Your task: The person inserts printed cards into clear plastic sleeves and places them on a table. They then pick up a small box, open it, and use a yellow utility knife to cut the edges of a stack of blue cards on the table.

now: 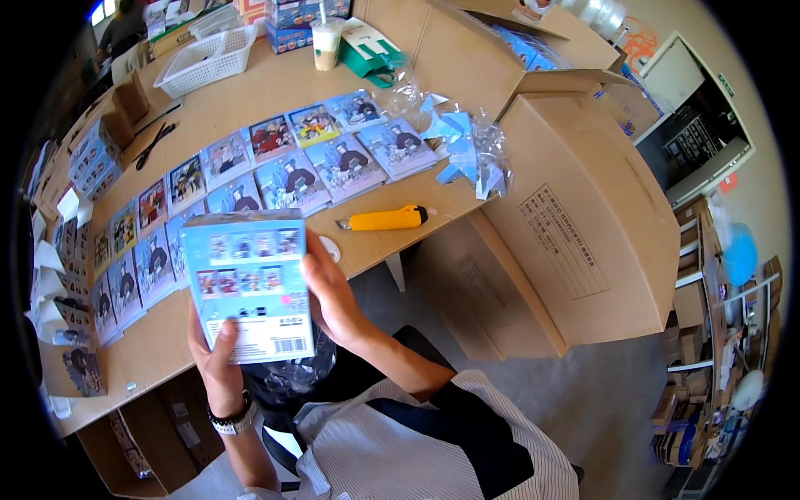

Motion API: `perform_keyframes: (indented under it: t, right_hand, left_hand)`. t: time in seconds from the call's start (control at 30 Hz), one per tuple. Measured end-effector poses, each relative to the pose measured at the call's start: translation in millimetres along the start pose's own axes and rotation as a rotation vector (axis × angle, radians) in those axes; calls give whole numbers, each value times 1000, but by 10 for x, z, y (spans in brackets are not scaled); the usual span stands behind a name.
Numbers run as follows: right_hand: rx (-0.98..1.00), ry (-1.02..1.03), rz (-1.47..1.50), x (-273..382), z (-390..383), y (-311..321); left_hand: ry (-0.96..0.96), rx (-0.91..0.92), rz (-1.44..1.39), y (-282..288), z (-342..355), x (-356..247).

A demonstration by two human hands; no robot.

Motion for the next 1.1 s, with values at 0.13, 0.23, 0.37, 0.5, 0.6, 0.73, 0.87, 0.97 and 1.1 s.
perform_keyframes:
  t: [0.13,0.23,0.37,0.5,0.6,0.73,0.87,0.97,1.1]
  right_hand:
    - [160,-250,-64,-421,-183,-95]
    - [234,-307,-228,-357,-316,-207]
    - [316,-289,-526,-286,-476,-255]
    - [310,-5,-759,49,-507,-439]
    - [296,19,-907,38,-463,-561]
    - [247,190,-973,585,-384,-425]
    - [-183,538,-1482,1838,-11,245]
    - [-382,802,-1774,2555,574,468]
    - [-475,670,-2045,3008,1359,1266]
  left_hand:
    - [-130,-303,-117,133,-23,208]
    - [-161,-411,-210,159,-25,213]
    - [-400,-401,-120,89,50,189]
    - [-98,-409,-249,163,2,439]
    - [82,-476,-585,63,35,578]
    - [-110,-417,-480,388,25,550]
    - [-209,-354,-237,631,-72,460]
    - [-269,-381,-98,855,-174,337]
    - [-265,-384,-15,777,-133,379]
Point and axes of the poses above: each hand's wrist, its own z-axis towards the middle knuckle, its own y-axis out of the back of the hand, x = y × z, the point moved 8 cm from there along z, towards the middle knuckle, and after that the axes turned 15 degrees about -y, right-handed, at the moved point
